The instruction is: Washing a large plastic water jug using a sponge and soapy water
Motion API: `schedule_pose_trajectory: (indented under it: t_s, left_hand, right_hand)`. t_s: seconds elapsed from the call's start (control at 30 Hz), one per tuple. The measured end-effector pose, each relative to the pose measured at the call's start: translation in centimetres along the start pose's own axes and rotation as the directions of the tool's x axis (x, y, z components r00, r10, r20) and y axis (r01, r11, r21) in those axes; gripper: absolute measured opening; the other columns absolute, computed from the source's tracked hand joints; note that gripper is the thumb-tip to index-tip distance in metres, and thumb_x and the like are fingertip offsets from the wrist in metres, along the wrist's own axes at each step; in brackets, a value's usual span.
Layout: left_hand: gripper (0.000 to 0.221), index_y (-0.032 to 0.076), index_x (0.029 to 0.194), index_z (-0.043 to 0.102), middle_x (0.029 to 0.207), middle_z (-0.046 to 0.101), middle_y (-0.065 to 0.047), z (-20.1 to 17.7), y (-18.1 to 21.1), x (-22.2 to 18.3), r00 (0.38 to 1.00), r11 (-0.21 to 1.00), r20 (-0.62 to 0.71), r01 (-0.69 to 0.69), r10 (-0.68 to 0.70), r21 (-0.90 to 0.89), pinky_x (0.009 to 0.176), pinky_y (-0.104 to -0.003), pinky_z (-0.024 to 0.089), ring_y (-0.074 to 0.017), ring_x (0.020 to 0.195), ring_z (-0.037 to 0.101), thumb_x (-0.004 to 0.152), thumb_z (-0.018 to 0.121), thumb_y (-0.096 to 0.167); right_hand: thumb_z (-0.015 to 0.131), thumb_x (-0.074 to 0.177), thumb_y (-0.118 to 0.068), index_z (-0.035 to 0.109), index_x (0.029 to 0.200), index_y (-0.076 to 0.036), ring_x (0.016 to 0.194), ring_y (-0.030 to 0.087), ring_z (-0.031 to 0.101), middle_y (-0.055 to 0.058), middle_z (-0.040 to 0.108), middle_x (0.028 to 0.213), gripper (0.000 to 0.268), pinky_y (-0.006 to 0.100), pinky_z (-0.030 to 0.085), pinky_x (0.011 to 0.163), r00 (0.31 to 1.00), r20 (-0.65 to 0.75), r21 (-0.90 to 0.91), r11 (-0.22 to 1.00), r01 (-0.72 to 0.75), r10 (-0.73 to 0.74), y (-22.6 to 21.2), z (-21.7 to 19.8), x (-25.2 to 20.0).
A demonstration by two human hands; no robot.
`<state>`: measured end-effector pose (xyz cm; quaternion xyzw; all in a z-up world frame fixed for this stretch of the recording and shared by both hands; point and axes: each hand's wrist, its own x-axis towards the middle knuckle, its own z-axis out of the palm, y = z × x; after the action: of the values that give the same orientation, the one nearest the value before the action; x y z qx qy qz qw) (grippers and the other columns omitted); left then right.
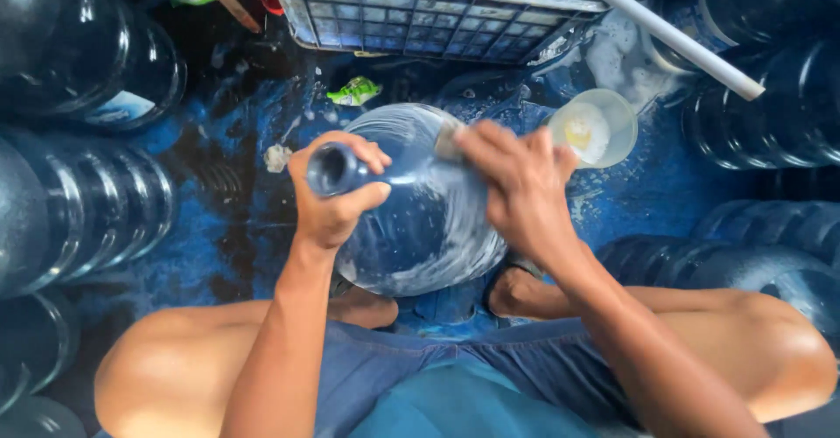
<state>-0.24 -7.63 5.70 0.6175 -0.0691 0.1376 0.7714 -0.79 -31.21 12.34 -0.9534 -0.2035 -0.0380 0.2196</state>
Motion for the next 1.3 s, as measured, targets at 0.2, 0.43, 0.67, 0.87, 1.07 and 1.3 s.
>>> schedule_pose_trajectory:
  t_s: [0.2, 0.43, 0.67, 0.87, 1.07, 1.3]
  left_hand:
    - [0.037, -0.006, 0.083, 0.058, 0.071, 0.063, -0.017, -3.1, -2.0, 1.3, 0.984, 0.998, -0.177, -0.022, 0.032, 0.055, 0.089, -0.04, 0.055, -0.0333, 0.079, 0.074, 0.055, 0.081, -0.014]
    - [0.037, -0.006, 0.075, 0.06, 0.067, 0.062, -0.019, -0.6, -0.7, -0.2, 0.987, 0.999, -0.162, -0.001, -0.006, -0.043, 0.084, -0.037, 0.055, -0.0343, 0.075, 0.073, 0.048, 0.085, -0.012]
    - [0.035, -0.005, 0.075, 0.059, 0.067, 0.062, -0.019, -3.0, -1.7, 0.6, 0.967, 0.999, -0.251, -0.031, 0.035, 0.019, 0.088, -0.036, 0.054, -0.0325, 0.073, 0.072, 0.05, 0.083, -0.009]
    - [0.035, -0.001, 0.074, 0.062, 0.066, 0.064, -0.014, -1.4, -0.5, -0.2, 0.996, 0.998, -0.084, 0.035, -0.04, -0.057, 0.092, -0.041, 0.055, -0.0308, 0.074, 0.073, 0.048, 0.084, -0.009]
    - [0.032, -0.003, 0.074, 0.061, 0.067, 0.063, -0.016, -2.5, -0.9, 0.4, 0.991, 0.999, -0.132, -0.002, -0.003, -0.038, 0.094, -0.042, 0.056, -0.0331, 0.075, 0.074, 0.053, 0.084, -0.011]
    - [0.025, 0.003, 0.075, 0.069, 0.069, 0.071, -0.007, 2.0, 0.9, -0.1, 0.915, 0.991, 0.393, 0.123, -0.096, -0.045, 0.095, -0.044, 0.056, -0.0209, 0.077, 0.073, 0.055, 0.083, 0.001]
  right_hand:
    - [0.048, 0.081, -0.011, 0.059, 0.145, -0.031, 0.101, 0.037, 0.049, 0.001, 0.062, 0.143, 0.068, 0.053, 0.031, 0.091, 0.98, -0.116, -0.146, 0.979, 0.145, -0.162, -2.6, 2.0, -5.6]
    - [0.049, 0.098, -0.007, 0.069, 0.135, -0.016, 0.094, 0.034, 0.054, 0.007, 0.069, 0.134, 0.043, 0.043, 0.041, 0.082, 0.931, -0.361, 0.052, 0.996, 0.077, -0.053, -0.8, 2.7, -2.1]
    - [0.049, 0.088, -0.004, 0.068, 0.135, -0.017, 0.092, 0.038, 0.055, 0.01, 0.069, 0.128, 0.052, 0.043, 0.041, 0.086, 0.93, -0.367, 0.143, 0.988, 0.058, -0.001, -1.1, 6.1, -6.2]
    - [0.048, 0.099, 0.001, 0.062, 0.141, -0.014, 0.097, 0.048, 0.061, 0.015, 0.07, 0.13, 0.047, 0.054, 0.047, 0.09, 0.95, -0.272, 0.35, 0.935, -0.052, 0.154, -0.7, 3.2, -0.6]
    - [0.049, 0.1, -0.006, 0.061, 0.145, -0.024, 0.106, 0.034, 0.05, 0.008, 0.064, 0.137, 0.05, 0.047, 0.033, 0.089, 0.967, -0.167, 0.204, 0.966, -0.156, 0.191, -2.6, 2.8, -3.8]
    - [0.048, 0.079, -0.008, 0.077, 0.12, -0.031, 0.103, 0.039, 0.07, -0.001, 0.076, 0.118, 0.055, 0.055, 0.047, 0.093, 0.944, 0.322, 0.24, 0.971, -0.007, -0.073, 4.8, 5.3, 9.3]
